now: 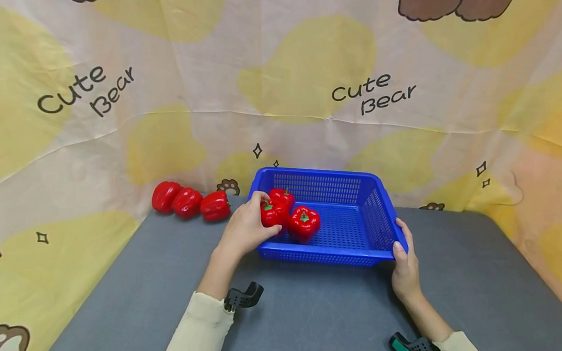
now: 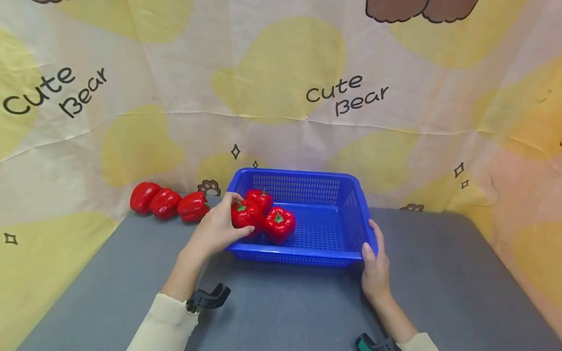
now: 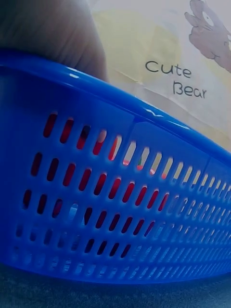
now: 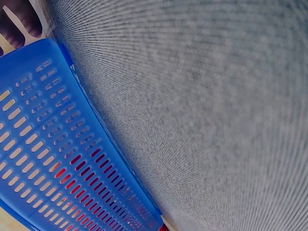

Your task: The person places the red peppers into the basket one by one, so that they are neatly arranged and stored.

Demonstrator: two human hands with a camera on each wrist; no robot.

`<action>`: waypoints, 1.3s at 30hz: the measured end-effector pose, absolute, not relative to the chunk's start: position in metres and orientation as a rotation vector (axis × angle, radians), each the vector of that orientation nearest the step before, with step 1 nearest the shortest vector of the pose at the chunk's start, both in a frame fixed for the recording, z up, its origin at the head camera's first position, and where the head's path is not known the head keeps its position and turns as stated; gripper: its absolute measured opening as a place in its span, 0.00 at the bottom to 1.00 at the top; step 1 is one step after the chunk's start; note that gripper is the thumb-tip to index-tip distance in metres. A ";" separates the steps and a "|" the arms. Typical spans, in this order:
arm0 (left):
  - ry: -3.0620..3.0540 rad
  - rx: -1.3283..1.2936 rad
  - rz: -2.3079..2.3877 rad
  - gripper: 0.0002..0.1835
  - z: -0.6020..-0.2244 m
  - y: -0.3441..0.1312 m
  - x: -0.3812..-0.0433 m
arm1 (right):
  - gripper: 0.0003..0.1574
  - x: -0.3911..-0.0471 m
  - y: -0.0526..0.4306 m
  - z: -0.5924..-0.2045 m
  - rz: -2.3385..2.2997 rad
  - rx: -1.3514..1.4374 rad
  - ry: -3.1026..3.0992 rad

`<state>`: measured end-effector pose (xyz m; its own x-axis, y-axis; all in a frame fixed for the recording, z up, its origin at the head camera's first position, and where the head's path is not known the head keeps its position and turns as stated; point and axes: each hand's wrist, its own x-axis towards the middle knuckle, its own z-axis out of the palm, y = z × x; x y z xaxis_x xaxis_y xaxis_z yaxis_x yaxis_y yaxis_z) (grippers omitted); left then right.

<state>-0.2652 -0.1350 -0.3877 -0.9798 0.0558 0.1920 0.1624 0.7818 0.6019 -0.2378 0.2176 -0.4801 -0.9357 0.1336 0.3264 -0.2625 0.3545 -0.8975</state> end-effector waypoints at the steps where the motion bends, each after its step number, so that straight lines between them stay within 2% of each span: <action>1: -2.810 -0.171 -0.969 0.40 -0.388 -0.135 -0.265 | 0.37 -0.238 0.217 -0.480 1.612 0.115 -2.275; 39: -2.915 -0.171 -0.940 0.38 -0.388 -0.135 -0.268 | 0.37 -0.239 0.218 -0.480 1.625 0.140 -2.265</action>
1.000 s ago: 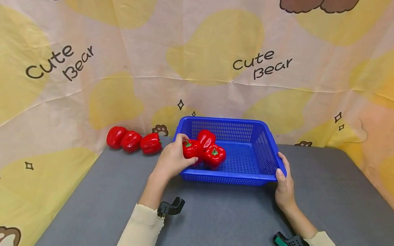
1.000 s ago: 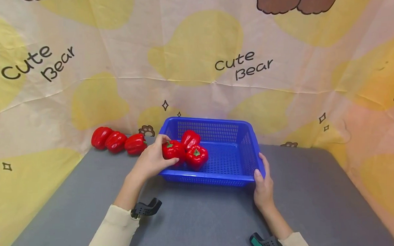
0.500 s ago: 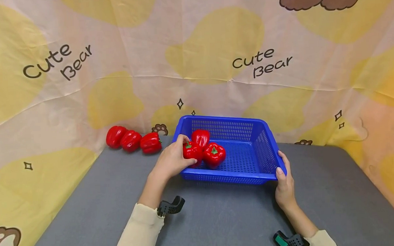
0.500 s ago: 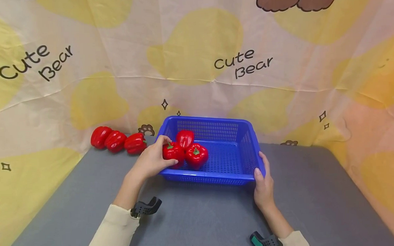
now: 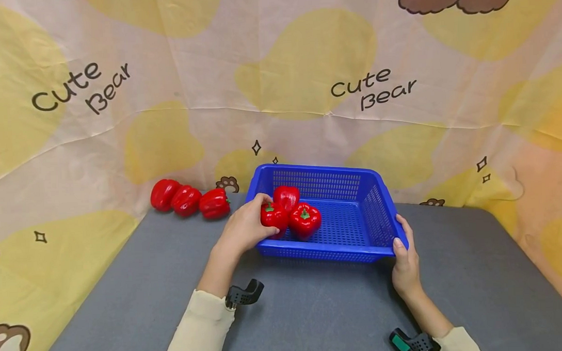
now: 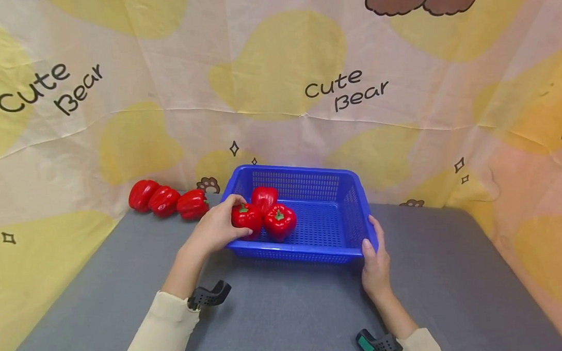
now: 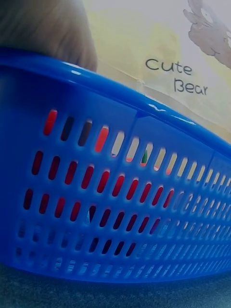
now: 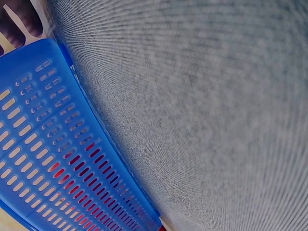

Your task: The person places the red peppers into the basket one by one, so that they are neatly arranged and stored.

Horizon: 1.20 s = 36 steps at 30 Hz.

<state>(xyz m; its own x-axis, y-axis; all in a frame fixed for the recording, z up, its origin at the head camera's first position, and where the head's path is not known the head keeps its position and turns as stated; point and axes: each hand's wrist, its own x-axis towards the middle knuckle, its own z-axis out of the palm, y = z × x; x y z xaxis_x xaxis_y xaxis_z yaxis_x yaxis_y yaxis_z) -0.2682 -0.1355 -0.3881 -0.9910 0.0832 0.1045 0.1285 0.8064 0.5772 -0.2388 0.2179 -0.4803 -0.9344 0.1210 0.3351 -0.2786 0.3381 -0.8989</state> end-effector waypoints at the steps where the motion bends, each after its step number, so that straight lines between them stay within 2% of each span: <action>1: -2.915 -0.173 -0.938 0.37 -0.388 -0.135 -0.268 | 0.37 -0.239 0.218 -0.480 1.627 0.143 -2.264; 8: -2.937 -0.184 -0.881 0.37 -0.385 -0.134 -0.269 | 0.37 -0.239 0.219 -0.480 1.612 0.143 -2.277; 16: -2.947 -0.168 -0.888 0.30 -0.385 -0.134 -0.269 | 0.37 -0.239 0.217 -0.479 1.638 0.150 -2.263; 25: -2.945 -0.167 -0.904 0.31 -0.385 -0.134 -0.269 | 0.37 -0.240 0.217 -0.480 1.651 0.164 -2.247; 36: -2.907 -0.247 -0.927 0.26 -0.383 -0.136 -0.267 | 0.37 -0.239 0.217 -0.481 1.637 0.165 -2.245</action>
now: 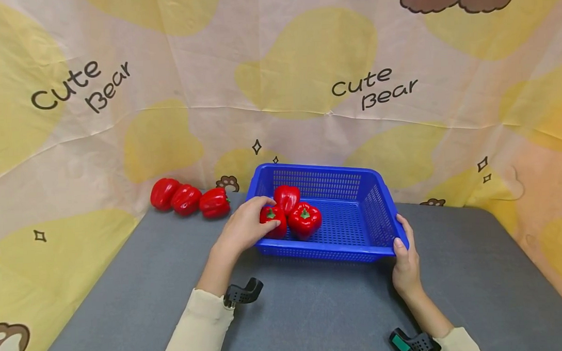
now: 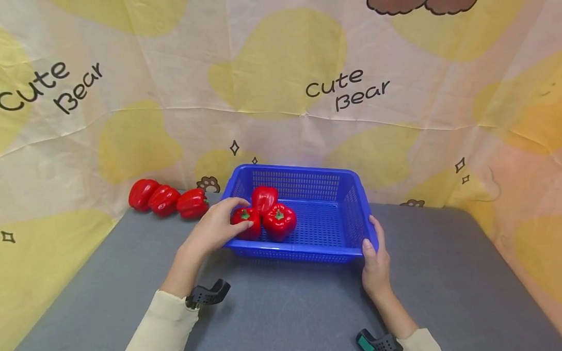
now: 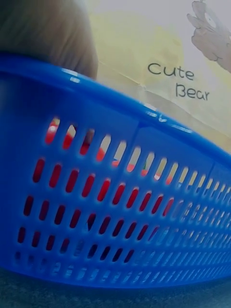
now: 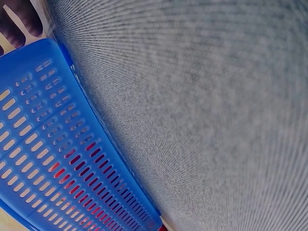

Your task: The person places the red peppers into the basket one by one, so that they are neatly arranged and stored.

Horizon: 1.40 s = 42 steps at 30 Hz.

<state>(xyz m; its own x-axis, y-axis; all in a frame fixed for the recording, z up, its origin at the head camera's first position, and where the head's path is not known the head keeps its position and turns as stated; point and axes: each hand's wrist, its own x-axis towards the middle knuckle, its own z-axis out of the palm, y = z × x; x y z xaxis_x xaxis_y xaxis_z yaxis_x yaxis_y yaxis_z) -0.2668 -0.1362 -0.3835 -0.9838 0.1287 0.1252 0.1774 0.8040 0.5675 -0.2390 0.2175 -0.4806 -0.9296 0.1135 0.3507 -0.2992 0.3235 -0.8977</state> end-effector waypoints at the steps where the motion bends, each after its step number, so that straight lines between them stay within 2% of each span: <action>1: -2.903 -0.252 -0.935 0.26 -0.383 -0.136 -0.266 | 0.38 -0.239 0.217 -0.480 1.638 0.165 -2.245; 14: -2.700 -0.217 -0.988 0.25 -0.386 -0.166 -0.273 | 0.37 -0.239 0.218 -0.478 1.615 0.118 -2.290; 26: -2.576 -0.040 -0.915 0.29 -0.415 -0.206 -0.289 | 0.37 -0.240 0.221 -0.479 1.624 0.129 -2.263; 35: -2.697 0.069 -0.867 0.43 -0.436 -0.218 -0.297 | 0.37 -0.240 0.221 -0.481 1.624 0.115 -2.270; 42: -2.726 0.115 -0.825 0.45 -0.446 -0.220 -0.298 | 0.37 -0.240 0.220 -0.481 1.620 0.114 -2.275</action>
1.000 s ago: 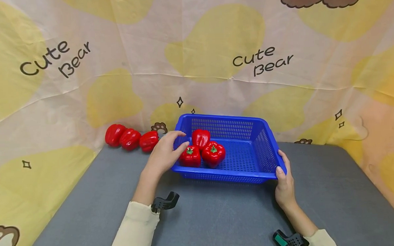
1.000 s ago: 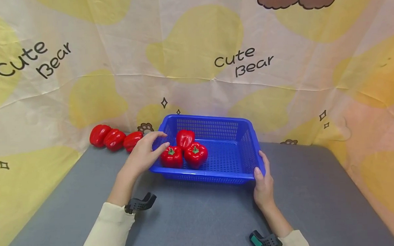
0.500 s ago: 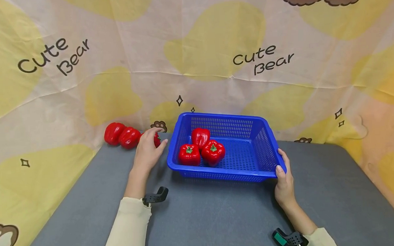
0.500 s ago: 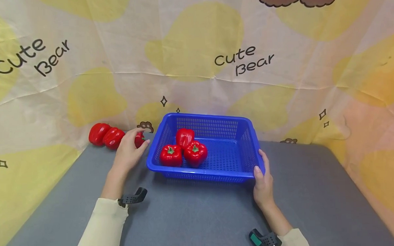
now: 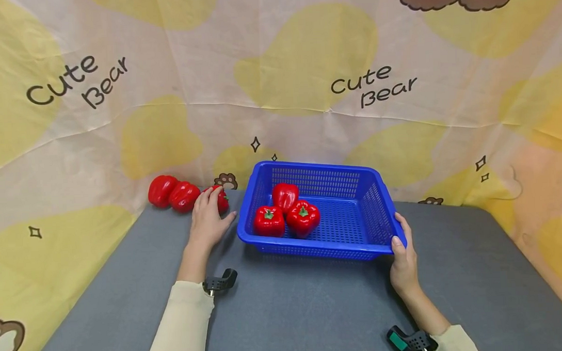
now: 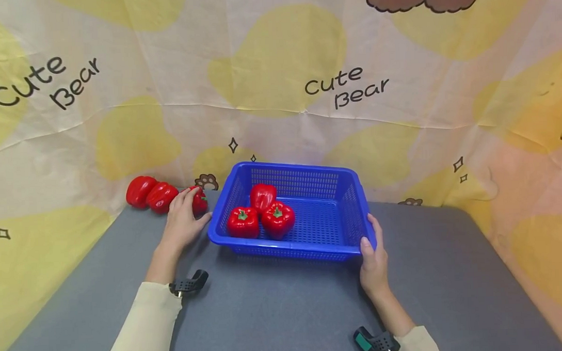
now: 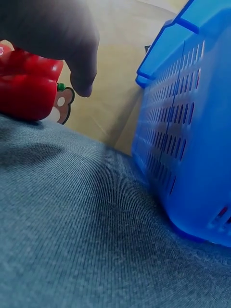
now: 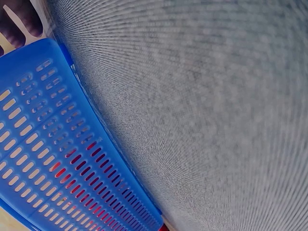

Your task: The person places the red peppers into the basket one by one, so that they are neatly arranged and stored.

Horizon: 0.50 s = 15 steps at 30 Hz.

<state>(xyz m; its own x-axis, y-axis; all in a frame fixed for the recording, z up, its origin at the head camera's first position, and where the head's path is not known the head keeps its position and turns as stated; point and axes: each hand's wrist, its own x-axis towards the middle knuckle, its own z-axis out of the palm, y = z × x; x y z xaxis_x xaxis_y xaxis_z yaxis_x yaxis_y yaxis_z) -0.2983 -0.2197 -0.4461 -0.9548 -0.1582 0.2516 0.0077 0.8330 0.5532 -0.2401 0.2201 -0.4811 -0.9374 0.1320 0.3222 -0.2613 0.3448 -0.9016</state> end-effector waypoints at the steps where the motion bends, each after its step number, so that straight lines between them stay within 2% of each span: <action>1: -2.719 0.128 -0.819 0.45 -0.446 -0.220 -0.298 | 0.37 -0.240 0.220 -0.481 1.617 0.116 -2.279; 15: -2.641 0.255 -0.820 0.41 -0.446 -0.218 -0.297 | 0.37 -0.240 0.219 -0.480 1.609 0.127 -2.286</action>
